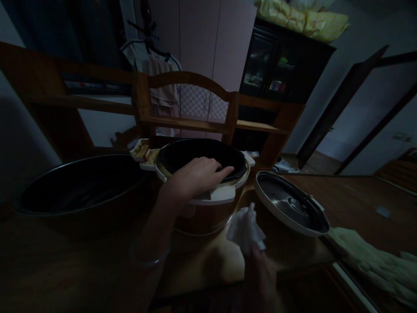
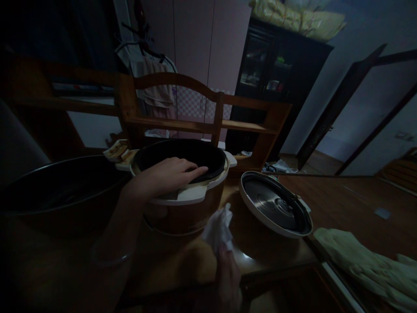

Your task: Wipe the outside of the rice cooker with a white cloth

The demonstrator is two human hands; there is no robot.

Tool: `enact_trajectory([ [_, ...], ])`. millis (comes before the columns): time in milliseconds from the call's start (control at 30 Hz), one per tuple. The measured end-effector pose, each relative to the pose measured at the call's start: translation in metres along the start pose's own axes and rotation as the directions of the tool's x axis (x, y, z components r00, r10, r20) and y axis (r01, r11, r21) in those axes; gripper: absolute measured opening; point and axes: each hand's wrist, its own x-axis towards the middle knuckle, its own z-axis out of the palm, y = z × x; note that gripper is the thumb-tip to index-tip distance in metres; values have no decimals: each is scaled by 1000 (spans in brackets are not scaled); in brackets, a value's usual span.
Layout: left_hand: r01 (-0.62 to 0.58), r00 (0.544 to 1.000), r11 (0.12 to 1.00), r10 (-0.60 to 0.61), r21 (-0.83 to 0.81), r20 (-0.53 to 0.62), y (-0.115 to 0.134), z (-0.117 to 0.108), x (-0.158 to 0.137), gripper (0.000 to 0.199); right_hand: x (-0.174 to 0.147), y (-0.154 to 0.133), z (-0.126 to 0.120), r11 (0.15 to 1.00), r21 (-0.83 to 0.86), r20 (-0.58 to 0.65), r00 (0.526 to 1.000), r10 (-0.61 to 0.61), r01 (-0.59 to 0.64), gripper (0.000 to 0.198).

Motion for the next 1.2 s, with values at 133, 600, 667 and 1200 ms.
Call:
enact_trajectory([
  [133,38,999,997,-38,-60,6,3,-4,-1,43,62,-36,18,996,63,-17,998,62,-61,48],
  [600,118,993,982,-114,-148,36,7,-9,-3,55,46,-52,64,964,265,236,969,-70,5,50],
  [667,123,992,980,-120,-154,32,6,-7,-2,56,33,-45,65,972,229,279,953,-121,56,50],
  [1200,122,993,978,-121,-172,13,5,-4,-1,54,31,-42,72,663,78,599,497,-628,744,66],
])
